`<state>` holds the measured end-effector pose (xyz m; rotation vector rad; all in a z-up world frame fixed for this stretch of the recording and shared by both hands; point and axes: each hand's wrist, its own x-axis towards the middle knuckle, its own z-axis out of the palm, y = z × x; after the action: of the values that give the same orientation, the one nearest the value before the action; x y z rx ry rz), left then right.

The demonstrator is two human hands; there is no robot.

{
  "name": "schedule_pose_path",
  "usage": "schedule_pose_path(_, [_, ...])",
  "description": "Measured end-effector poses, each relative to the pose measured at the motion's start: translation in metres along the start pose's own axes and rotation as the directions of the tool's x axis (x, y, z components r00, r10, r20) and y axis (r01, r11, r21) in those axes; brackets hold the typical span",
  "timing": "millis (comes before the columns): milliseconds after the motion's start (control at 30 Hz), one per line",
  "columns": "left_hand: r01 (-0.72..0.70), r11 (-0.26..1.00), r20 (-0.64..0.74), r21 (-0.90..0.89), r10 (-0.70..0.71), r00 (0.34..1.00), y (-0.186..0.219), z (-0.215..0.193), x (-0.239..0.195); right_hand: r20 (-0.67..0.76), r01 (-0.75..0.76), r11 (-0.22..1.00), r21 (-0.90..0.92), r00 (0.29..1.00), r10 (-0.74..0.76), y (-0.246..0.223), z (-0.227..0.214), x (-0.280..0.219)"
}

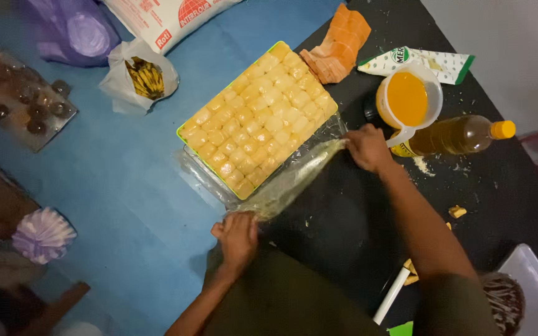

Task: The person flattens small dough pieces with a rolling pin, spreads a dark filling on them, and folds them into rectangular pastries. The finished pastries are placed on a metal tray.

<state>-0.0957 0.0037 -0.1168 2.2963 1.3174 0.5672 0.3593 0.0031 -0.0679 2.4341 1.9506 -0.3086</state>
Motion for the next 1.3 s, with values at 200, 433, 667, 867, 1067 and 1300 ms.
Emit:
schedule_pose_path(200, [0.692, 0.662, 0.279, -0.289, -0.633, 0.722, -0.021, 0.041, -0.023, 0.198, 0.118, 0.817, -0.565, 0.98, -0.005, 0.014, 0.015, 0.053])
schedule_pose_path(433, [0.81, 0.517, 0.24, -0.276, -0.779, 0.579, -0.023, -0.015, 0.003, -0.402, -0.127, 0.956, -0.264, 0.916, 0.011, -0.024, 0.022, 0.052])
schedule_pose_path(667, [0.027, 1.0, -0.067, -0.002, -0.027, 0.997, 0.017, -0.063, 0.016, -0.507, 0.246, 0.92, -0.306, 0.776, -0.376, -0.045, -0.013, 0.004])
schedule_pose_path(867, [-0.189, 0.953, 0.032, 0.238, 0.187, 0.982, 0.005, -0.027, 0.022, -0.066, 0.243, 0.924, -0.296, 0.96, -0.274, -0.034, -0.011, -0.005])
schedule_pose_path(1067, [-0.196, 0.977, -0.07, 0.085, 0.202, 0.977, 0.008, -0.019, 0.023, -0.245, 0.275, 0.929, -0.249, 0.91, -0.335, -0.011, 0.021, 0.023])
schedule_pose_path(1300, [0.381, 0.918, -0.055, -0.114, -0.389, 0.92, 0.019, -0.002, 0.017, 0.237, -0.005, 0.976, -0.216, 0.97, 0.057, -0.006, 0.04, 0.065])
